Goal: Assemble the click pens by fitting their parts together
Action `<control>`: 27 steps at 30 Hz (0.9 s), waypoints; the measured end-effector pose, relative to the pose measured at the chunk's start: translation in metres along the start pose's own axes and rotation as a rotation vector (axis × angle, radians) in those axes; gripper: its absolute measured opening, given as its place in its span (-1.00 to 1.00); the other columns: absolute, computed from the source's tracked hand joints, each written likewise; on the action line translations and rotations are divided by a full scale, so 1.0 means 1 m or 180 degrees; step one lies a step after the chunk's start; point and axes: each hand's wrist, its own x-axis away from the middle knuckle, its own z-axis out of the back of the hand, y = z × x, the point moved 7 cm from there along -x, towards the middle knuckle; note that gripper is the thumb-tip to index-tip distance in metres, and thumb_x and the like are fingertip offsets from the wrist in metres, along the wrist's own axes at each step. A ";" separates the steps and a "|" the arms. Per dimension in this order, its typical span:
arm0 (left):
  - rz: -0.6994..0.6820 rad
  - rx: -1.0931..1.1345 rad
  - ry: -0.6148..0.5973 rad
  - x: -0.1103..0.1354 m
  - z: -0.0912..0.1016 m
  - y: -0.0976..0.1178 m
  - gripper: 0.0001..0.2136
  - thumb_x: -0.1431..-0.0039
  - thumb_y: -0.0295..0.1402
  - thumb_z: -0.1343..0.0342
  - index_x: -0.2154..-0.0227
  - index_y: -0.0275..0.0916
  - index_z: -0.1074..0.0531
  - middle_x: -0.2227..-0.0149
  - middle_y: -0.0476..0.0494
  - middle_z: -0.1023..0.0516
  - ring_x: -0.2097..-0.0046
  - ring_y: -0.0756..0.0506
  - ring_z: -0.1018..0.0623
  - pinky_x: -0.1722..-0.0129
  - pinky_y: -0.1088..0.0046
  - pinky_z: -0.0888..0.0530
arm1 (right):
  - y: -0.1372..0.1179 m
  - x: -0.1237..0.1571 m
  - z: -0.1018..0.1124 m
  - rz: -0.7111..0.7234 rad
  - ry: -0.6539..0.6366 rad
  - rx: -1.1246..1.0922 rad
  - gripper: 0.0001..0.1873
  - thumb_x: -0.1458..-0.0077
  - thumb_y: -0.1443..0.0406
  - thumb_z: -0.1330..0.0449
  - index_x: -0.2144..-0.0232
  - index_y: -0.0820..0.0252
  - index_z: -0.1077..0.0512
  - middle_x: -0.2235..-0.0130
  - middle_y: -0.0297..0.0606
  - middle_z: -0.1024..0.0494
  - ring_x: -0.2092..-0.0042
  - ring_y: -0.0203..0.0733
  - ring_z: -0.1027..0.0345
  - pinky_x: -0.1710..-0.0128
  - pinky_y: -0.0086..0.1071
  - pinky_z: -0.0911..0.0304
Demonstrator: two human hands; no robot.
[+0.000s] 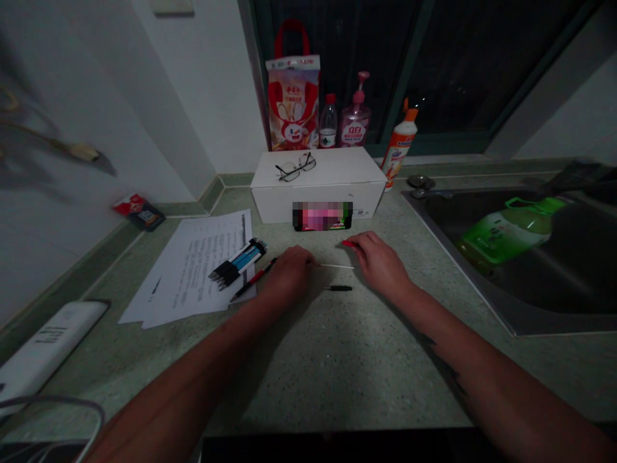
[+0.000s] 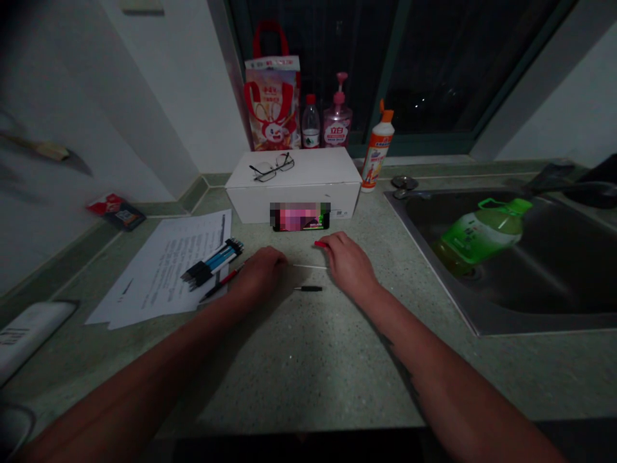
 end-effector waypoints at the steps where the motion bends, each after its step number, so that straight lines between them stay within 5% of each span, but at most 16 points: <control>1: 0.0134 0.0061 0.0150 -0.001 0.004 -0.005 -0.82 -0.27 -0.49 0.02 0.31 -0.22 -0.49 0.22 -0.19 -0.54 0.15 -0.20 -0.50 0.10 0.21 -0.43 | 0.003 0.000 0.001 -0.0016 -0.0010 0.0080 -0.71 -0.36 0.34 0.01 0.08 0.17 -0.50 0.09 -0.06 -0.55 0.06 0.02 -0.43 0.05 -0.16 -0.33; 7: 0.0376 0.0074 0.0716 -0.003 0.021 -0.018 -0.81 -0.27 -0.44 0.07 0.38 -0.17 -0.42 0.26 -0.18 -0.51 0.15 -0.21 -0.47 0.11 0.21 -0.40 | 0.010 -0.001 0.001 -0.0030 -0.0041 0.0286 -0.68 -0.35 0.38 0.03 0.08 0.15 -0.52 0.13 -0.10 -0.58 0.06 0.02 -0.42 0.05 -0.14 -0.30; 27: 0.0253 -0.0012 0.0733 0.001 0.022 -0.009 -0.80 -0.32 -0.49 0.06 0.40 -0.17 -0.36 0.28 -0.16 -0.48 0.18 -0.20 -0.44 0.15 0.24 -0.37 | -0.002 0.000 -0.004 0.0114 -0.0221 0.0433 -0.68 -0.33 0.40 0.00 0.08 0.13 -0.54 0.14 -0.12 -0.58 0.09 0.01 -0.42 0.09 -0.17 -0.29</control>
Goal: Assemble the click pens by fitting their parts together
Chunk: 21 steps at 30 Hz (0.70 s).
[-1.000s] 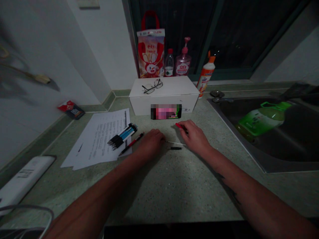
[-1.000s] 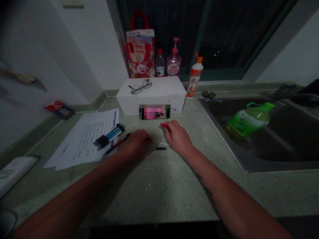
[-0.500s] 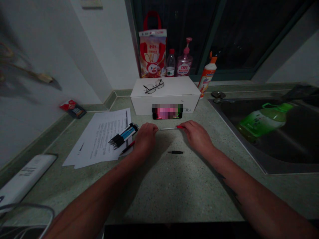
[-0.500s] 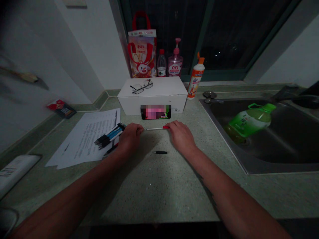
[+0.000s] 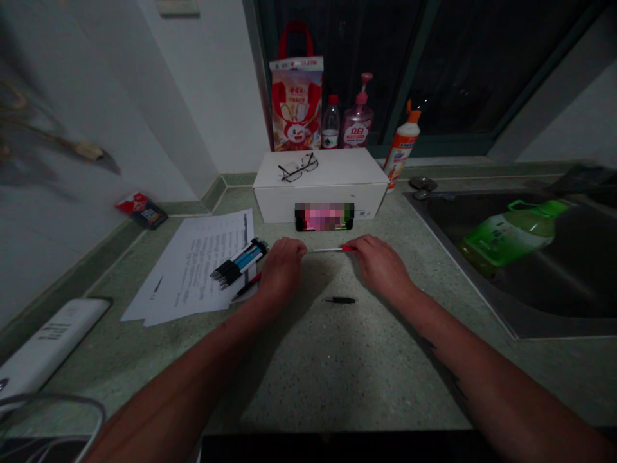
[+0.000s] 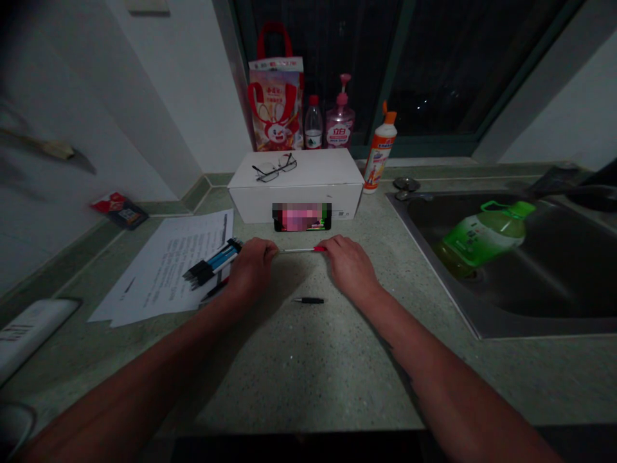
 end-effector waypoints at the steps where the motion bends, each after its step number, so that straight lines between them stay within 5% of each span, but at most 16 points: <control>1: -0.0024 0.0002 -0.0048 0.000 -0.003 0.000 -0.80 -0.33 -0.48 0.05 0.41 -0.16 -0.38 0.29 -0.16 -0.48 0.19 -0.20 -0.45 0.15 0.24 -0.38 | -0.003 0.000 -0.001 0.0036 -0.0046 -0.0045 -0.69 -0.33 0.39 -0.01 0.08 0.13 -0.54 0.14 -0.12 -0.58 0.08 0.00 -0.42 0.09 -0.17 -0.29; 5: -0.0281 0.0039 -0.0045 0.003 -0.004 0.010 -0.91 -0.32 -0.42 -0.07 0.21 -0.19 -0.48 0.14 -0.20 -0.56 0.05 -0.23 -0.49 0.01 0.20 -0.42 | -0.014 0.001 -0.005 0.0112 -0.0276 -0.0264 -0.61 -0.35 0.40 0.03 -0.06 0.10 -0.49 0.10 -0.14 -0.56 0.05 -0.03 -0.43 0.06 -0.20 -0.32; 9: -0.0852 0.0108 0.0064 0.013 0.004 0.033 -0.72 -0.30 -0.32 -0.17 -0.04 -0.22 -0.45 -0.06 -0.25 -0.54 -0.11 -0.25 -0.45 -0.14 0.14 -0.36 | -0.013 0.002 -0.002 -0.0015 -0.0258 -0.0280 -0.41 -0.25 0.50 0.02 -0.26 0.05 -0.35 0.01 -0.10 -0.52 0.03 -0.02 -0.44 0.06 -0.21 -0.35; 15: -0.1842 0.0197 -0.1436 0.036 -0.027 0.065 -0.82 -0.26 -0.20 -0.22 0.16 -0.14 -0.56 0.03 -0.15 -0.58 -0.05 -0.21 -0.49 -0.11 0.18 -0.38 | -0.005 0.003 0.005 -0.0192 -0.0011 -0.0333 -0.41 -0.20 0.53 0.02 -0.20 0.06 -0.40 -0.02 -0.12 -0.50 0.04 -0.04 -0.47 0.05 -0.23 -0.37; 18: -0.1606 0.0079 -0.1386 0.032 -0.030 0.060 -0.92 -0.28 -0.35 -0.17 0.24 -0.18 -0.56 0.07 -0.16 -0.60 -0.03 -0.22 -0.50 -0.11 0.16 -0.38 | -0.004 0.003 0.008 -0.0168 0.0082 -0.0311 -0.43 -0.20 0.53 0.02 -0.17 0.07 -0.41 -0.02 -0.12 -0.52 0.03 -0.03 -0.46 0.04 -0.22 -0.37; 21: -0.0639 0.0272 -0.0725 0.015 -0.017 0.035 -0.91 -0.29 -0.41 -0.13 0.22 -0.20 -0.53 0.13 -0.17 -0.61 0.04 -0.21 -0.54 -0.03 0.18 -0.42 | -0.004 0.003 0.008 -0.0132 0.0098 -0.0267 -0.45 -0.21 0.54 0.03 -0.16 0.08 -0.42 -0.02 -0.10 -0.53 0.01 -0.02 -0.46 0.03 -0.20 -0.37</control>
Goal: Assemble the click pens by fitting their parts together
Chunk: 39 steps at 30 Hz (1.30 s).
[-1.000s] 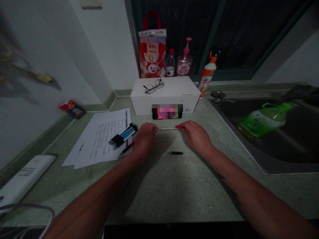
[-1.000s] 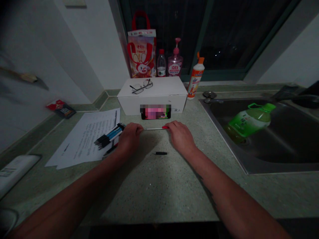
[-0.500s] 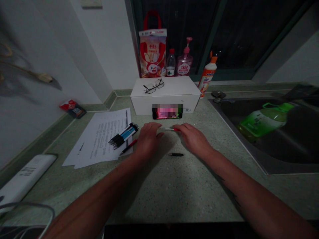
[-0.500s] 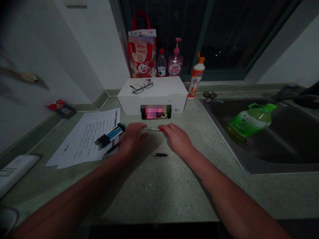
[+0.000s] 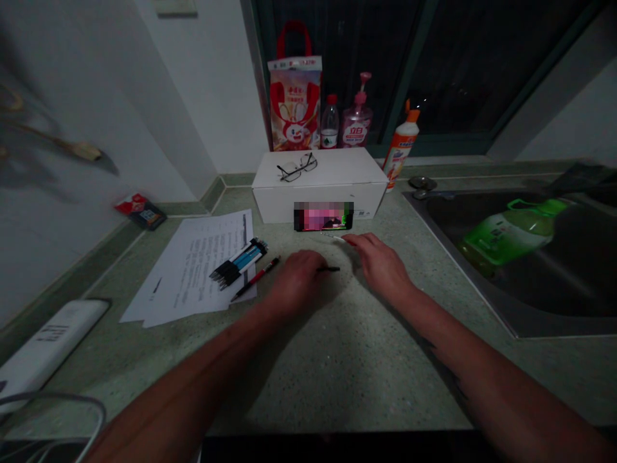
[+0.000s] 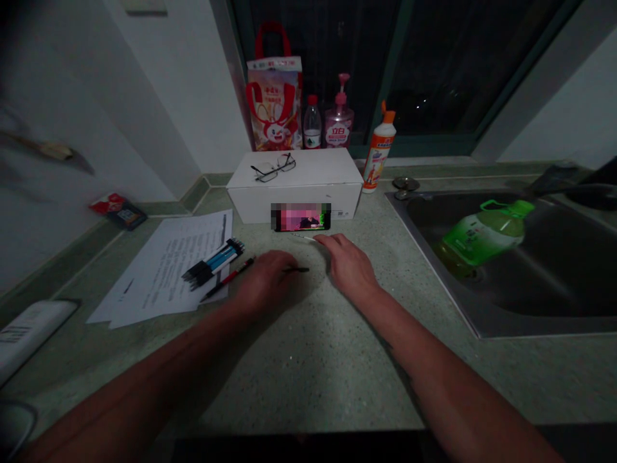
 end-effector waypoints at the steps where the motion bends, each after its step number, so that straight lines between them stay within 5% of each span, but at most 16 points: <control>1: 0.0358 0.0150 0.0316 -0.001 0.008 -0.011 -0.90 -0.31 -0.41 -0.10 0.19 -0.20 -0.51 0.14 -0.17 -0.62 0.07 -0.20 -0.56 0.01 0.20 -0.44 | 0.000 0.000 0.000 0.0008 -0.0015 0.0014 -0.45 -0.21 0.54 0.04 -0.16 0.09 -0.42 -0.02 -0.09 -0.53 0.01 -0.01 -0.46 0.03 -0.20 -0.36; 4: 0.1036 0.0532 0.1033 0.001 0.028 -0.037 -0.89 -0.34 -0.37 -0.06 0.18 -0.20 -0.47 0.18 -0.16 -0.63 0.12 -0.18 -0.58 0.08 0.25 -0.45 | 0.000 0.000 -0.001 0.0029 -0.0051 0.0076 -0.42 -0.20 0.57 0.04 -0.16 0.09 -0.42 -0.02 -0.10 -0.53 0.02 -0.01 -0.46 0.05 -0.20 -0.37; 7: 0.1141 0.0659 0.1266 0.001 0.035 -0.044 -0.91 -0.32 -0.38 -0.07 0.19 -0.19 -0.45 0.16 -0.14 -0.64 0.11 -0.16 -0.58 0.07 0.27 -0.45 | -0.002 0.000 -0.001 0.0083 -0.0069 0.0125 -0.40 -0.18 0.58 0.02 -0.16 0.05 -0.42 -0.02 -0.13 -0.54 0.03 -0.03 -0.46 0.09 -0.23 -0.37; 18: 0.0870 0.0529 0.1169 0.000 0.029 -0.040 -0.84 -0.31 -0.35 -0.04 0.20 -0.20 -0.52 0.17 -0.17 -0.64 0.12 -0.19 -0.57 0.06 0.20 -0.47 | -0.006 0.001 -0.005 0.0134 -0.0276 0.0155 -0.35 -0.10 0.60 -0.03 -0.16 0.02 -0.42 -0.02 -0.16 -0.54 0.02 -0.05 -0.46 0.09 -0.27 -0.36; 29: 0.0141 0.0122 0.0894 -0.003 0.021 -0.026 -0.90 -0.26 -0.43 -0.15 0.24 -0.19 -0.57 0.21 -0.13 -0.63 0.12 -0.19 -0.56 0.04 0.23 -0.45 | -0.020 0.001 -0.009 0.0483 -0.0449 -0.0030 -0.45 -0.26 0.53 0.00 -0.19 0.06 -0.41 -0.03 -0.14 -0.57 -0.01 -0.04 -0.46 0.02 -0.21 -0.37; 35: 0.0567 0.0715 0.0497 -0.002 0.011 -0.025 -0.85 -0.31 -0.40 -0.10 0.29 -0.18 -0.58 0.28 -0.08 -0.66 0.22 -0.13 -0.59 0.12 0.30 -0.47 | -0.026 0.002 -0.014 0.0474 -0.0397 -0.0448 -0.69 -0.36 0.38 -0.03 0.01 0.12 -0.52 0.06 -0.14 -0.64 0.02 -0.03 -0.50 -0.01 -0.14 -0.36; 39: 0.0573 0.0888 0.0564 -0.002 0.012 -0.025 -0.88 -0.23 -0.44 -0.15 0.32 -0.16 -0.59 0.28 -0.06 -0.66 0.20 -0.13 -0.59 0.09 0.28 -0.49 | -0.024 0.003 -0.015 0.0431 -0.0437 -0.0573 -0.71 -0.36 0.36 -0.03 0.05 0.12 -0.53 0.09 -0.15 -0.65 0.04 -0.03 -0.51 0.02 -0.14 -0.37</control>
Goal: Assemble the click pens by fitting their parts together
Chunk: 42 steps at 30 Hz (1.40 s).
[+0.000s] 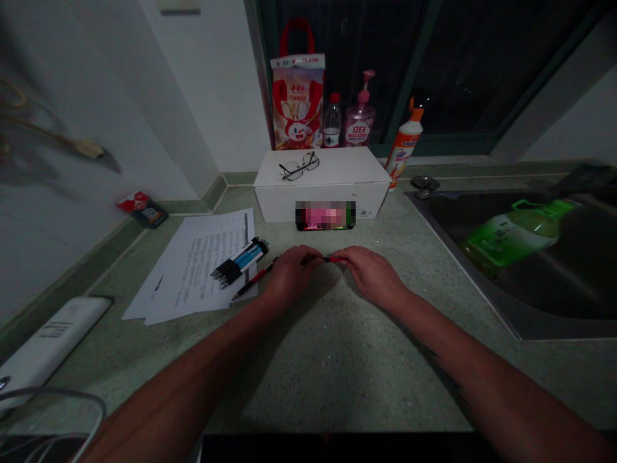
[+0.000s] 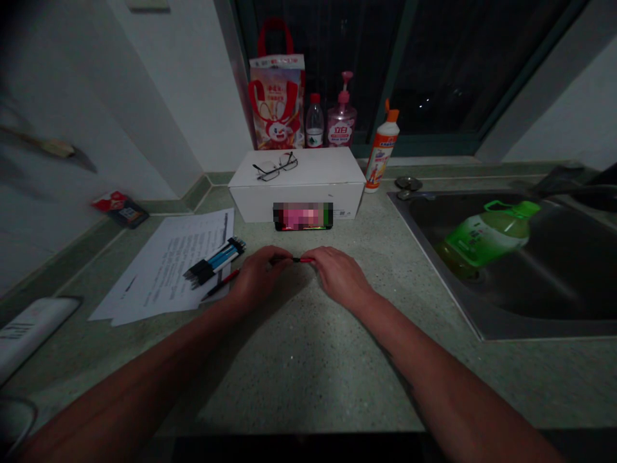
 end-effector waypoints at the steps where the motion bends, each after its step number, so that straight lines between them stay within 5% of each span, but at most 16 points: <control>1: -0.0074 0.0003 0.0033 0.000 0.000 0.001 -0.88 -0.19 -0.46 -0.17 0.33 -0.15 -0.59 0.27 -0.06 -0.66 0.18 -0.14 -0.59 0.06 0.26 -0.49 | 0.001 0.000 0.000 -0.0024 -0.0005 -0.0053 -0.71 -0.36 0.36 -0.03 0.05 0.12 -0.53 0.09 -0.15 -0.65 0.04 -0.03 -0.51 0.02 -0.15 -0.37; 13: -0.0608 -0.0154 0.0054 0.001 -0.002 0.003 -0.84 -0.08 -0.58 -0.22 0.36 -0.17 -0.57 0.30 -0.06 -0.62 0.20 -0.12 -0.57 0.11 0.28 -0.50 | 0.008 0.002 -0.012 -0.0254 -0.0216 -0.0771 -0.73 -0.30 0.42 -0.05 0.09 0.14 -0.50 0.16 -0.20 -0.66 0.14 -0.13 -0.53 0.10 -0.24 -0.36; 18: -0.0609 -0.0168 0.0049 0.002 -0.002 0.006 -0.84 -0.07 -0.58 -0.25 0.34 -0.18 -0.57 0.29 -0.04 -0.62 0.19 -0.12 -0.57 0.10 0.28 -0.50 | 0.008 0.001 -0.010 -0.0376 -0.0132 -0.0673 -0.84 -0.21 0.37 -0.24 0.14 0.13 -0.51 0.19 -0.22 -0.65 0.17 -0.13 -0.52 0.14 -0.28 -0.33; 24: -0.0779 -0.0063 0.0045 0.004 -0.002 0.008 -0.84 -0.07 -0.58 -0.22 0.36 -0.17 -0.56 0.31 -0.05 -0.61 0.19 -0.12 -0.56 0.10 0.27 -0.49 | 0.003 0.001 -0.012 -0.0182 -0.0277 -0.0330 -0.80 -0.36 0.29 -0.11 0.17 0.16 -0.55 0.22 -0.18 -0.62 0.18 -0.12 -0.49 0.15 -0.27 -0.31; 29: -0.0683 -0.0044 0.0020 0.004 -0.003 0.007 -0.84 -0.08 -0.55 -0.20 0.37 -0.14 -0.56 0.31 -0.06 -0.61 0.17 -0.13 -0.57 0.08 0.24 -0.50 | 0.003 0.001 -0.014 -0.0224 -0.0364 -0.0341 -0.74 -0.38 0.29 -0.05 0.15 0.14 -0.55 0.20 -0.18 -0.63 0.17 -0.13 -0.49 0.15 -0.27 -0.31; 34: -0.0622 -0.0041 0.0003 0.003 -0.001 0.010 -0.86 -0.06 -0.55 -0.24 0.38 -0.16 -0.56 0.31 -0.09 -0.61 0.17 -0.14 -0.57 0.08 0.25 -0.49 | 0.007 0.003 -0.012 -0.0485 -0.0217 -0.0556 -0.85 -0.24 0.31 -0.24 0.12 0.13 -0.49 0.27 -0.27 -0.62 0.26 -0.16 -0.48 0.27 -0.33 -0.26; 37: -0.0662 -0.0034 -0.0099 0.004 -0.003 0.012 -0.86 -0.09 -0.56 -0.22 0.37 -0.16 -0.55 0.29 -0.08 -0.61 0.15 -0.14 -0.57 0.05 0.26 -0.49 | 0.006 0.002 -0.012 -0.0427 -0.0239 -0.0506 -0.92 -0.29 0.30 -0.19 0.22 0.13 -0.50 0.30 -0.28 -0.61 0.27 -0.17 -0.47 0.26 -0.33 -0.26; 42: -0.0232 0.0081 0.0003 0.003 -0.003 0.004 -0.80 -0.10 -0.39 -0.32 0.18 -0.18 -0.54 0.16 -0.12 -0.64 0.11 -0.15 -0.58 0.06 0.27 -0.50 | 0.007 0.000 -0.007 -0.0388 -0.0074 -0.0360 -0.81 -0.35 0.29 -0.11 0.19 0.12 -0.55 0.20 -0.21 -0.62 0.17 -0.13 -0.49 0.15 -0.28 -0.30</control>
